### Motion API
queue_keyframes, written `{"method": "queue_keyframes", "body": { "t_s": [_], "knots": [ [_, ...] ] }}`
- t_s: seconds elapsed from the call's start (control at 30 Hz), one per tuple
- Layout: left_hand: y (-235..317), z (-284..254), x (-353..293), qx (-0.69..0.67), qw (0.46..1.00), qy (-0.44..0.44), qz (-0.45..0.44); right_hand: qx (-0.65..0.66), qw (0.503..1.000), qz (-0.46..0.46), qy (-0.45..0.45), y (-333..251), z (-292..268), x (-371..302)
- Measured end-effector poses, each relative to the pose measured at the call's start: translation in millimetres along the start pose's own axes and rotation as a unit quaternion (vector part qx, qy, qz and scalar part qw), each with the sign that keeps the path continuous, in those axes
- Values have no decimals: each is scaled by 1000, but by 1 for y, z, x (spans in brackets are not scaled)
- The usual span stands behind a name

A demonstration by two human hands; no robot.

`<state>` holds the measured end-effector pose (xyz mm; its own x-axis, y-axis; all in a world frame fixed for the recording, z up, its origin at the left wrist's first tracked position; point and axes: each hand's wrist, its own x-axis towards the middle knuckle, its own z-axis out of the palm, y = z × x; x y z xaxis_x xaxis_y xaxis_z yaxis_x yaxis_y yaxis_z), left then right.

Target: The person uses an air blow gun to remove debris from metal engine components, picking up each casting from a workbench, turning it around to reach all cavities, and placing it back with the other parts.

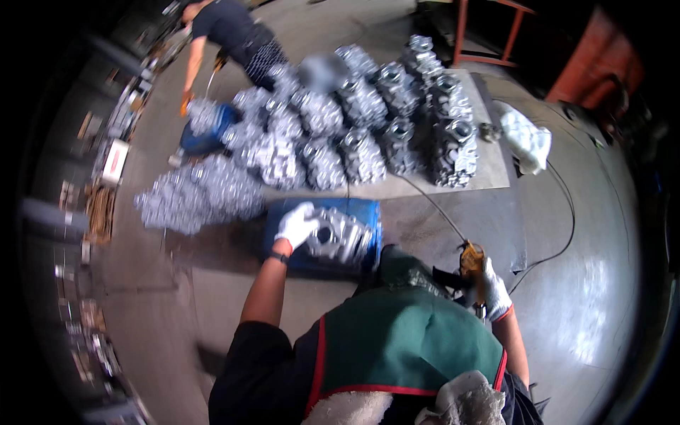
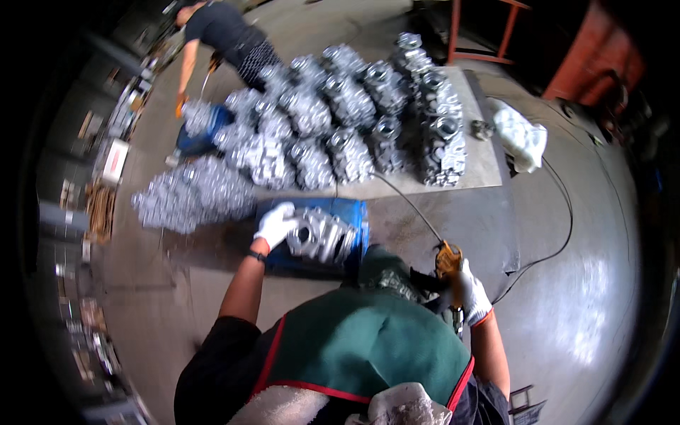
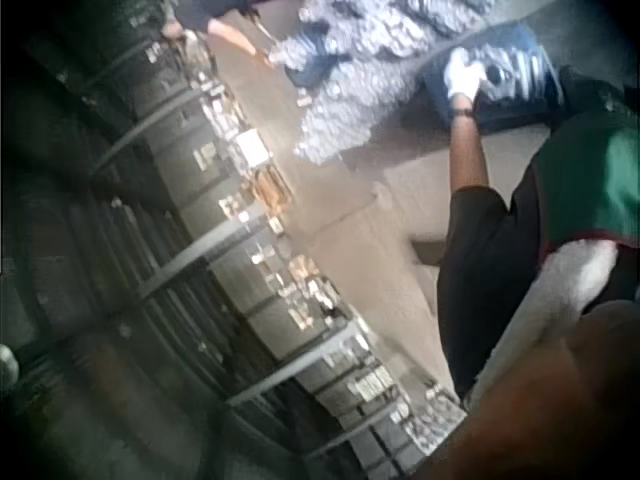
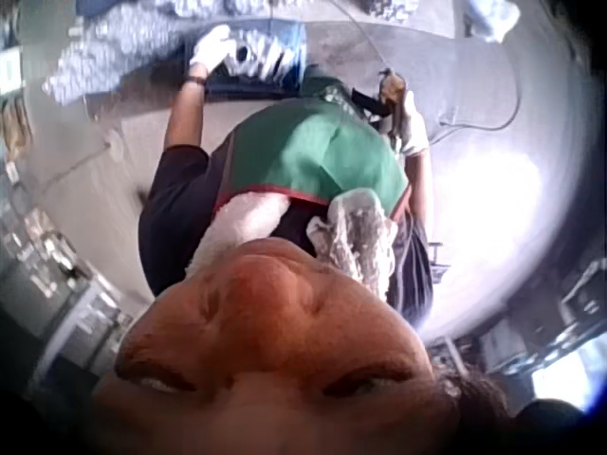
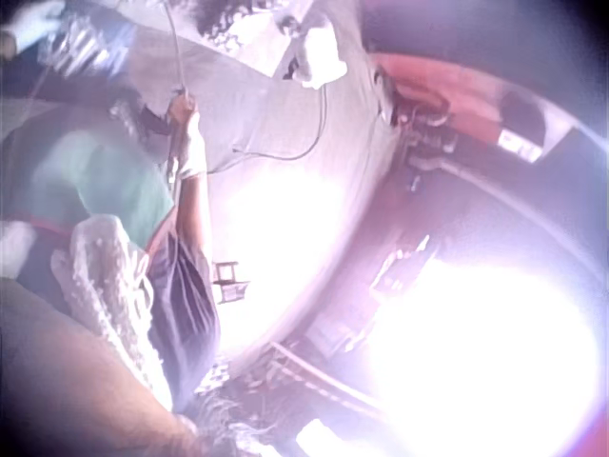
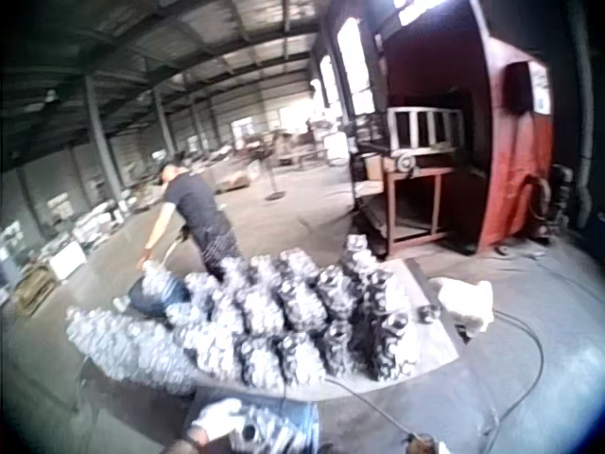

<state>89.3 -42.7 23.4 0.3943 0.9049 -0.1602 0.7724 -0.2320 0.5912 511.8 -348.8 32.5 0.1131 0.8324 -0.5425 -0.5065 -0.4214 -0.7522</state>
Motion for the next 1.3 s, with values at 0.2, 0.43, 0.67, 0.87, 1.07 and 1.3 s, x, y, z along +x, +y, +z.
{"method": "queue_keyframes", "body": {
  "t_s": [0.2, 0.43, 0.67, 0.87, 1.07, 1.3],
  "knots": [
    [21, 5, -65, -191, 945, 239, -118, -250, 958, 37, -137, -72, 25, -36],
    [50, 14, -89, -245, 927, 257, -121, -443, 869, -117, -189, -60, 40, -36],
    [80, 34, -78, 191, 979, 40, -64, -417, 902, -30, -110, -66, 13, -39],
    [102, 64, -57, 247, 963, 12, -103, -272, 956, 63, -85, -26, -27, -25],
    [74, 73, -43, 316, 942, 43, -109, -228, 949, 187, -112, 10, -19, -19],
    [83, 69, -41, 305, 941, -10, -145, -86, 977, 183, -62, 51, -14, 10]
  ]
}}
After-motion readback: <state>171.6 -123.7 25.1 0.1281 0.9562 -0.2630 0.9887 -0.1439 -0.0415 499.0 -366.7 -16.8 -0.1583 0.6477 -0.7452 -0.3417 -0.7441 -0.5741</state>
